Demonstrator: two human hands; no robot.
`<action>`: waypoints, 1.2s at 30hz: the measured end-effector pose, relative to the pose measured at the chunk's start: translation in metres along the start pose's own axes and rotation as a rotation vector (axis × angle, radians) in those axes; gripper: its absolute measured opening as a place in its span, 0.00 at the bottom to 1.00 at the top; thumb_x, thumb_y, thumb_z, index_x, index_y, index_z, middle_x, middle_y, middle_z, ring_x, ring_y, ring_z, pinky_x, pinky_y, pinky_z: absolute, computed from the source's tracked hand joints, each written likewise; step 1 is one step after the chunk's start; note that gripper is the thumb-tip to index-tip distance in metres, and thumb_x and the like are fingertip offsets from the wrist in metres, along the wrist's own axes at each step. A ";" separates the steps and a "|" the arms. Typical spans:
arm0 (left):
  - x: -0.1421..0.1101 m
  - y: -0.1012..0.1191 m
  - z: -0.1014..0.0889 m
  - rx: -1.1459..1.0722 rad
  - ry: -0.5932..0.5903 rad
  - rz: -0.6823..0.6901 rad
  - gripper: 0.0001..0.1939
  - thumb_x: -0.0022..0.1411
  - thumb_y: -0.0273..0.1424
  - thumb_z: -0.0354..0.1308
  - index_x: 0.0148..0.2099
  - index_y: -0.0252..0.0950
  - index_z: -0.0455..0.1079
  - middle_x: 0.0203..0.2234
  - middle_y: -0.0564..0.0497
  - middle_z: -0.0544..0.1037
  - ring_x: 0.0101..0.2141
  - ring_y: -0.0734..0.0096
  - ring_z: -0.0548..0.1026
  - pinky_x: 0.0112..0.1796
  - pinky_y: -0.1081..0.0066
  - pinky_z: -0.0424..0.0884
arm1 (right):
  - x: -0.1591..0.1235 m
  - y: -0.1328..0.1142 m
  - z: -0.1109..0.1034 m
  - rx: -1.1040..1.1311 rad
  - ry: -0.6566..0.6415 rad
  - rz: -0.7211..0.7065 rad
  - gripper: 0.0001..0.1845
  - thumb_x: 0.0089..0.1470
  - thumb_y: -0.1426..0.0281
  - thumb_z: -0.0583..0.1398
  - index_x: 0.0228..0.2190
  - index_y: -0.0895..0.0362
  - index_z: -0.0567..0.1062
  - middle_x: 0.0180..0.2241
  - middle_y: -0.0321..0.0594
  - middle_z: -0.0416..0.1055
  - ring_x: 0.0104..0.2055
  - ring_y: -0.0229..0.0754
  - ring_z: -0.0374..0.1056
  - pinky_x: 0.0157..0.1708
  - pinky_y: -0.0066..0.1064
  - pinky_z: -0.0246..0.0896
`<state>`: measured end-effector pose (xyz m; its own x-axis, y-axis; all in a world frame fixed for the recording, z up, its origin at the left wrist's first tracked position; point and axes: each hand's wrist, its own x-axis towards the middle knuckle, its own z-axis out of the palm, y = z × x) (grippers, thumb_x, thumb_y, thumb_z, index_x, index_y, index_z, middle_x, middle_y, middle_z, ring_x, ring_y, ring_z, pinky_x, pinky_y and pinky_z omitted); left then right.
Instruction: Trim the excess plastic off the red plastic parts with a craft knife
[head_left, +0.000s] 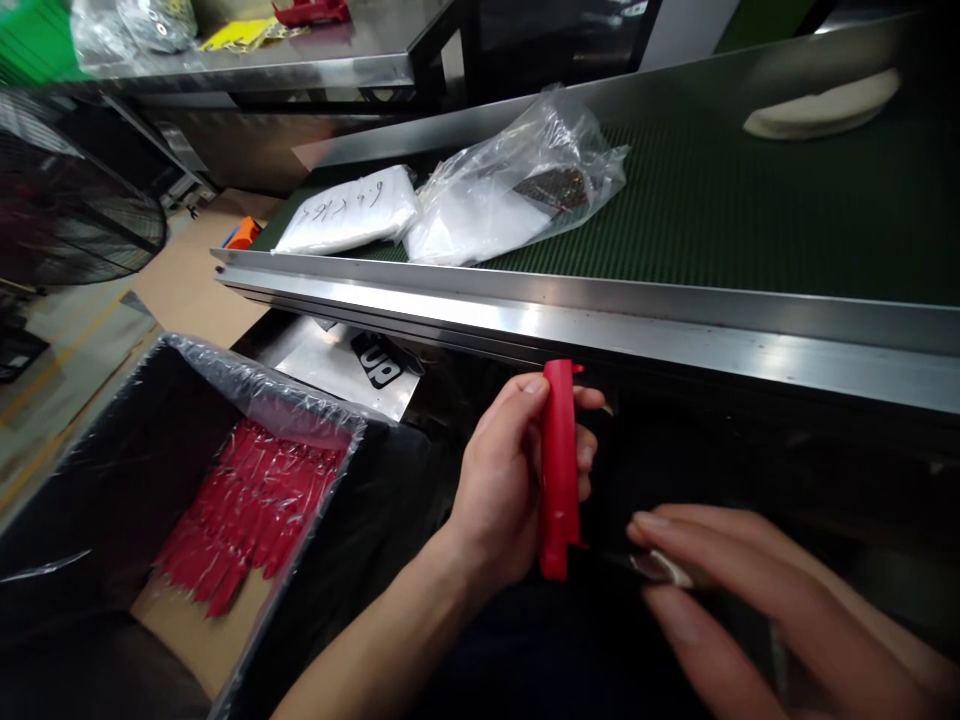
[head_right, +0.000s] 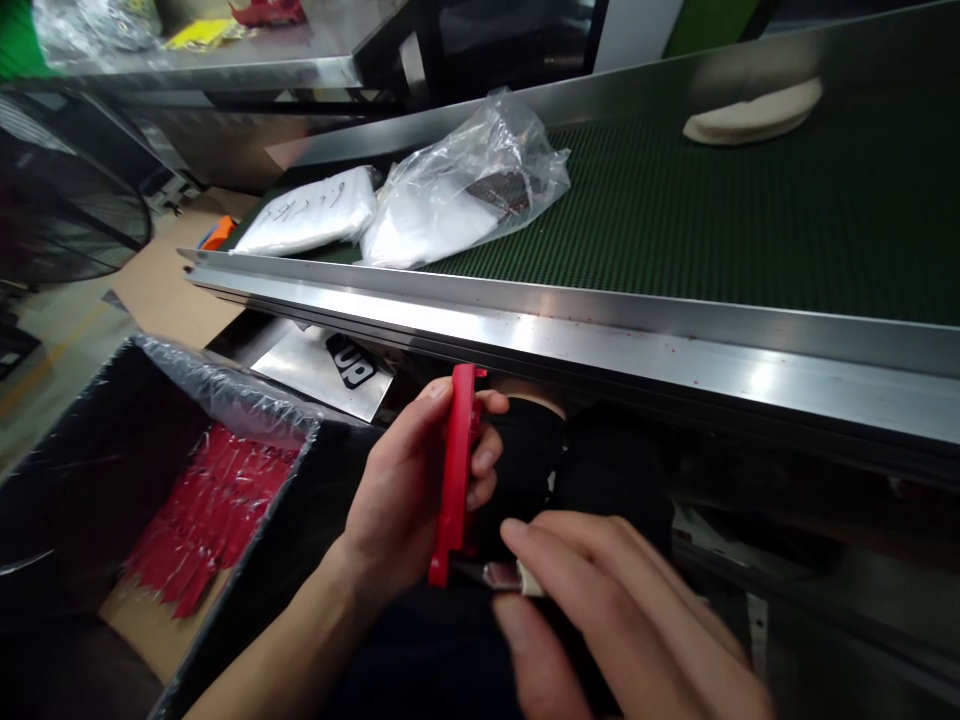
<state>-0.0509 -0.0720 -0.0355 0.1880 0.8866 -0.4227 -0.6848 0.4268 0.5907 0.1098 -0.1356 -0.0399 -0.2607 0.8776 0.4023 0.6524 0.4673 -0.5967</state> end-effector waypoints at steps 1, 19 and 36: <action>-0.001 -0.002 0.000 0.020 -0.004 0.001 0.11 0.68 0.36 0.48 0.40 0.34 0.67 0.37 0.49 0.74 0.23 0.80 0.65 0.18 0.81 0.61 | 0.002 -0.005 0.004 0.034 -0.004 0.080 0.12 0.58 0.68 0.61 0.45 0.53 0.73 0.40 0.38 0.73 0.37 0.37 0.72 0.35 0.24 0.70; -0.006 -0.019 -0.002 0.211 0.023 0.046 0.10 0.67 0.36 0.51 0.41 0.34 0.68 0.36 0.49 0.75 0.28 0.77 0.67 0.29 0.78 0.65 | 0.021 0.006 0.008 0.634 -0.544 0.640 0.12 0.60 0.60 0.57 0.31 0.51 0.76 0.27 0.30 0.73 0.28 0.31 0.67 0.27 0.19 0.61; -0.013 -0.012 -0.013 0.456 -0.036 -0.167 0.10 0.62 0.34 0.60 0.37 0.37 0.61 0.19 0.58 0.65 0.19 0.82 0.61 0.23 0.81 0.59 | 0.016 0.006 0.007 0.108 -0.231 0.238 0.13 0.56 0.61 0.60 0.40 0.51 0.79 0.33 0.41 0.75 0.38 0.44 0.72 0.36 0.33 0.69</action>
<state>-0.0545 -0.0907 -0.0466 0.2988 0.8017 -0.5177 -0.2667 0.5910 0.7613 0.1048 -0.1179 -0.0423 -0.2728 0.9585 0.0830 0.6380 0.2448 -0.7301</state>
